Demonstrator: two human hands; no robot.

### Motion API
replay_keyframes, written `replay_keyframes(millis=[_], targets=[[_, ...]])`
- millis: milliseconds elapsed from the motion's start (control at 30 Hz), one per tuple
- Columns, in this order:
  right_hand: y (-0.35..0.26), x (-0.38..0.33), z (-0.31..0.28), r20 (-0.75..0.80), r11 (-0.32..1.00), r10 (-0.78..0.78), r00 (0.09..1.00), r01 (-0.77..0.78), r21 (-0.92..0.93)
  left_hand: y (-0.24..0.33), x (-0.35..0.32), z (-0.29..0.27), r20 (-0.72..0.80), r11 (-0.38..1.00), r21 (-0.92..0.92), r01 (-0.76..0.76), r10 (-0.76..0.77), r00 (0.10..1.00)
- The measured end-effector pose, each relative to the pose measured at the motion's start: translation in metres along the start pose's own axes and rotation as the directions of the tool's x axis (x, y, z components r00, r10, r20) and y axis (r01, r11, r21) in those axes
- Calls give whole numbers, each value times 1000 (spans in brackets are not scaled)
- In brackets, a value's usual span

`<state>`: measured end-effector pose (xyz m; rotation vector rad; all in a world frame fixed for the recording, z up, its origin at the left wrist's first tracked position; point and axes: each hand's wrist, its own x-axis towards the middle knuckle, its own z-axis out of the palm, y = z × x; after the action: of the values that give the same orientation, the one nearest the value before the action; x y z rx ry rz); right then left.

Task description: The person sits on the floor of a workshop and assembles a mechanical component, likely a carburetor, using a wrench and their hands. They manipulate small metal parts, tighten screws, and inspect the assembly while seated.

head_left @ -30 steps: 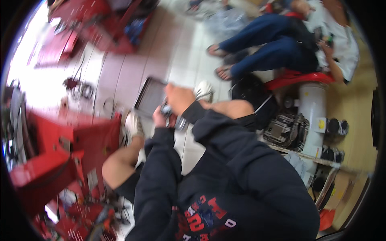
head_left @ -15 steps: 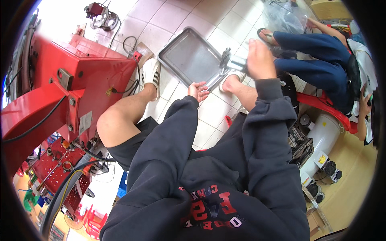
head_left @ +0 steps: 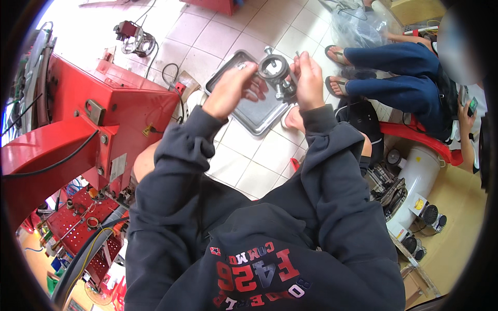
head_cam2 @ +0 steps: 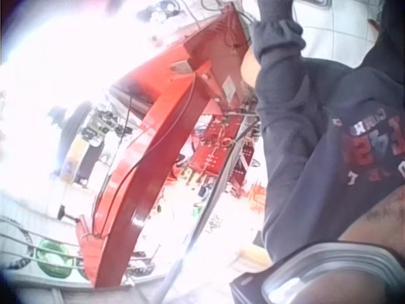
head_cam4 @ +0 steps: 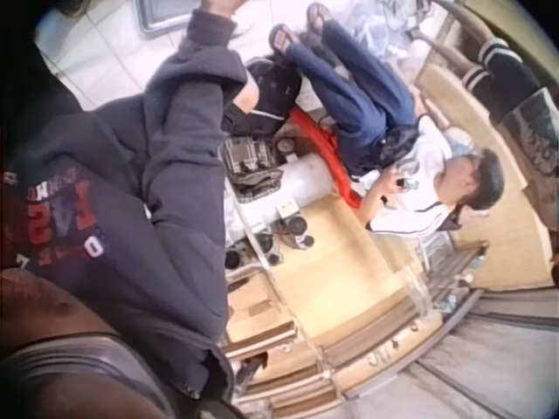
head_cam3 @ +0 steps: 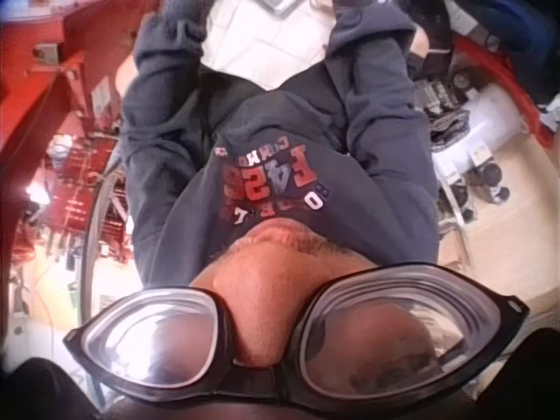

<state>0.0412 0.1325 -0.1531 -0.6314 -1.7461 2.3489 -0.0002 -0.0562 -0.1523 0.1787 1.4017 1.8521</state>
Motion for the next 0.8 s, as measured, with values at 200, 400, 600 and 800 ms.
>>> replay_keyframes(millis=[200,400,600,800], targets=[[31,-9,2,-25,993,-113,993,114,40,-1,-28,19,-102,951,190,-243,265,959],[31,-21,12,107,952,-3,994,-30,306,3,-41,18,-32,945,172,-277,286,958],[27,-21,16,101,946,-76,992,40,322,13,-51,16,-9,899,264,-349,364,931],[16,-25,15,28,943,-257,966,244,225,15,-56,7,116,887,320,-332,311,943]])
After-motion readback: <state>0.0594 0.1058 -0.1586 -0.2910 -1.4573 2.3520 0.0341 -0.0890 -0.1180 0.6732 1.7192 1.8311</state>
